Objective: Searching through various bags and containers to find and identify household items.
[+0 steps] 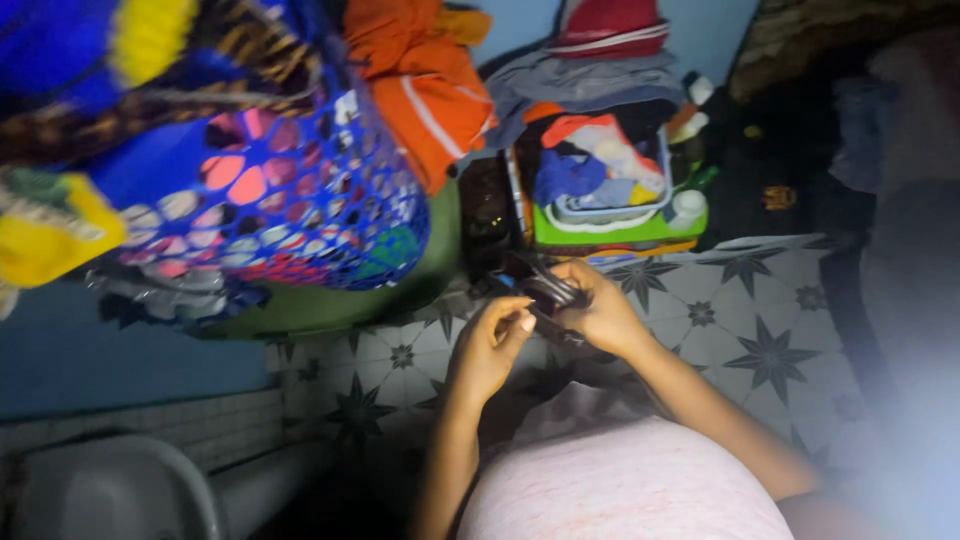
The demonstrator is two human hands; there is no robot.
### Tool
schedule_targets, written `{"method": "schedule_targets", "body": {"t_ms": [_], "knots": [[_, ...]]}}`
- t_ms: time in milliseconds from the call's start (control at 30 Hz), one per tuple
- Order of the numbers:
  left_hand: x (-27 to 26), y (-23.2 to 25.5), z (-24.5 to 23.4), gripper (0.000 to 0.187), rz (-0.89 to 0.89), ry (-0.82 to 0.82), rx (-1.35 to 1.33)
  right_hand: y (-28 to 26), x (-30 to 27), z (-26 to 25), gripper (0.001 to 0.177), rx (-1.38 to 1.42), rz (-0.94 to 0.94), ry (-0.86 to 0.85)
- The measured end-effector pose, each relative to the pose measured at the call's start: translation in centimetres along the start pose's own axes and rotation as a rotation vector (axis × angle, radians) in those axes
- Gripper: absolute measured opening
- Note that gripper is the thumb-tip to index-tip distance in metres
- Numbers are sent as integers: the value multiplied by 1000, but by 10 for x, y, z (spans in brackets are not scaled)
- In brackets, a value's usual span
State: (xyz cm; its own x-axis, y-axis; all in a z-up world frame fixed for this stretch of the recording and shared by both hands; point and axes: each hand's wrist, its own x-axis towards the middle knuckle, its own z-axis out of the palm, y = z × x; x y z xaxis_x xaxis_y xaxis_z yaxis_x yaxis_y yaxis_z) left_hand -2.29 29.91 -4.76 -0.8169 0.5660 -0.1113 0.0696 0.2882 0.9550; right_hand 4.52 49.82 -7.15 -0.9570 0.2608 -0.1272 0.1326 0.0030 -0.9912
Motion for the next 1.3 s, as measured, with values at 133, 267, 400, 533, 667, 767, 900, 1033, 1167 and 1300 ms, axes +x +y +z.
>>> {"method": "schedule_targets", "body": {"t_ms": [133,267,400,533,667,767,900,1033,1167,1300], "knots": [[19,34,25,33,81,-80,14,4,-9,-62,50,-69,-53,130],[46,74,28,28,260,-102,-147,12,0,-105,50,40,2,295],[24,144,17,23,525,-575,-1337,26,19,-137,51,135,31,372],[68,186,17,19,714,-487,-892,17,58,-152,51,130,44,389],[127,208,18,12,977,-245,93,-4,99,-158,49,138,38,419],[180,176,15,15,930,-145,471,-12,126,-164,49,135,28,431],[240,105,15,28,673,-128,460,0,161,-179,54,130,2,406],[279,52,39,29,446,-197,444,12,198,-198,54,89,12,343],[309,-18,94,39,115,-360,-49,41,229,-219,56,36,-24,188],[328,-62,158,58,-116,-309,-608,71,253,-241,52,-158,-123,-79]]}}
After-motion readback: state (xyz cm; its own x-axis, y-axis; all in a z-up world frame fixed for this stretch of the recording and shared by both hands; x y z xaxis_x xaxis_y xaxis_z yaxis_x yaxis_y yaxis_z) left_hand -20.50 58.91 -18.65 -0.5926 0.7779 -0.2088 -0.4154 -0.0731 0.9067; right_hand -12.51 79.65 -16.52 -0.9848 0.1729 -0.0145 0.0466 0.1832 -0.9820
